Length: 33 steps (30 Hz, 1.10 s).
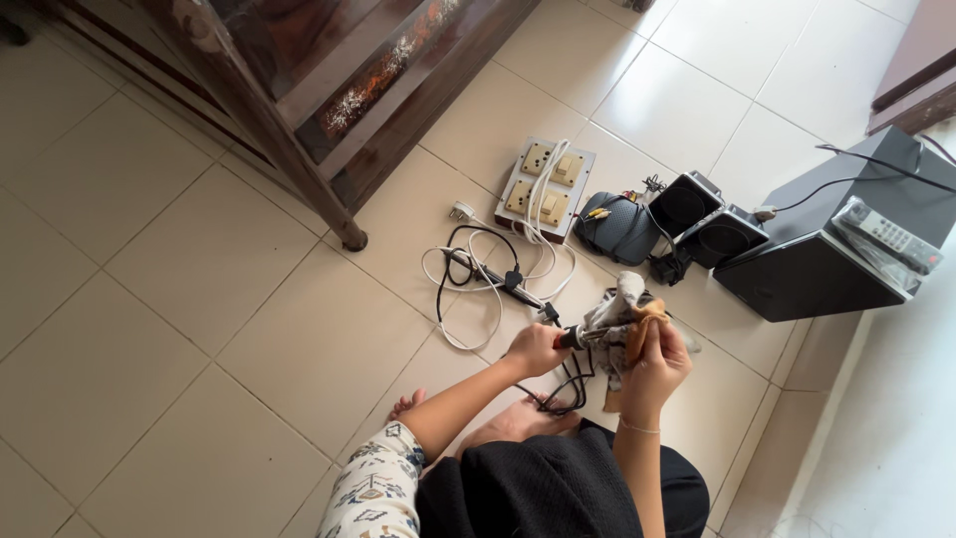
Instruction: The person sits on the floor and wipes a white power cord and a power strip with a cloth. They then place the power strip on the floor, pick up a remote control, wipe it with the cloth, and place it on a speaker. Finally, they pick up a black power cord and wipe it with the cloth.
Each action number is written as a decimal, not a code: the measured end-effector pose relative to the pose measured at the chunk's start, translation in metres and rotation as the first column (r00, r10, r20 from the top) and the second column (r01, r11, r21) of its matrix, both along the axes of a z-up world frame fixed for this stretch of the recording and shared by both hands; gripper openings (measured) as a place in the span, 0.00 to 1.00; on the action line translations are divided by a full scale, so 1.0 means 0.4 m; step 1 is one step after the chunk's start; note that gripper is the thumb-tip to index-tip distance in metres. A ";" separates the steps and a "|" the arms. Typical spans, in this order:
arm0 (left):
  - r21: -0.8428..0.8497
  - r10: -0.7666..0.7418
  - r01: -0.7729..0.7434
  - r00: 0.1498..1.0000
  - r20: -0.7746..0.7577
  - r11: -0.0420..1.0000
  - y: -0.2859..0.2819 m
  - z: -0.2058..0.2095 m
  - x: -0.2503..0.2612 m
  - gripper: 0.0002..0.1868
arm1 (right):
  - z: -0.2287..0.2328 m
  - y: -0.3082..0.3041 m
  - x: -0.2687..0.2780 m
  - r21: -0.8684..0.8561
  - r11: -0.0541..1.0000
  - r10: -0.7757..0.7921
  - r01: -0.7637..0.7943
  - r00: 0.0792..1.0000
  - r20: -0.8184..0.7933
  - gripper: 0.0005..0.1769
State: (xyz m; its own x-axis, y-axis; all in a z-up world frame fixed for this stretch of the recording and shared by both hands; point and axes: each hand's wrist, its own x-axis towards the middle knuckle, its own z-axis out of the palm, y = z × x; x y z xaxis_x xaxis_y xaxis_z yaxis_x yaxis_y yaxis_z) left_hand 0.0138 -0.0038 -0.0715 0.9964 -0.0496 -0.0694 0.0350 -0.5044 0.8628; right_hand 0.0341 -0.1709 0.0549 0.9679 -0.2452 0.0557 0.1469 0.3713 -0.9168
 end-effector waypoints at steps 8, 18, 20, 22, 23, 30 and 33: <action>-0.475 -0.321 0.103 0.856 -0.405 0.874 -0.002 -0.017 0.013 0.17 | -0.074 0.004 0.051 0.318 0.908 0.266 -0.274 0.961 0.068 0.08; -0.787 -0.394 0.068 0.890 -0.230 0.613 0.012 0.009 0.013 0.04 | -0.105 0.074 -0.041 -0.178 0.948 0.248 -0.262 0.964 -0.096 0.08; -0.777 -0.404 0.074 0.882 -0.242 0.625 0.005 -0.005 0.010 0.04 | -0.081 0.070 -0.049 -0.186 0.950 0.237 -0.252 0.967 -0.097 0.09; -0.735 -0.398 0.102 0.886 -0.239 0.671 -0.006 -0.012 0.015 0.04 | -0.053 0.066 -0.048 -0.166 0.963 0.198 -0.212 0.976 -0.095 0.09; -0.684 -0.363 0.169 0.920 -0.149 0.709 -0.016 -0.011 0.019 0.05 | -0.040 0.060 -0.045 -0.144 0.973 0.167 -0.179 0.982 -0.094 0.08; -0.316 -0.203 0.171 0.977 -0.072 0.933 -0.039 0.073 0.008 0.15 | -0.001 0.032 -0.009 -0.024 0.998 0.065 -0.063 0.994 0.085 0.05; -0.343 -0.215 0.178 0.974 -0.075 0.922 -0.032 0.098 0.016 0.14 | -0.032 0.033 -0.032 -0.109 0.983 0.155 -0.150 0.987 0.033 0.04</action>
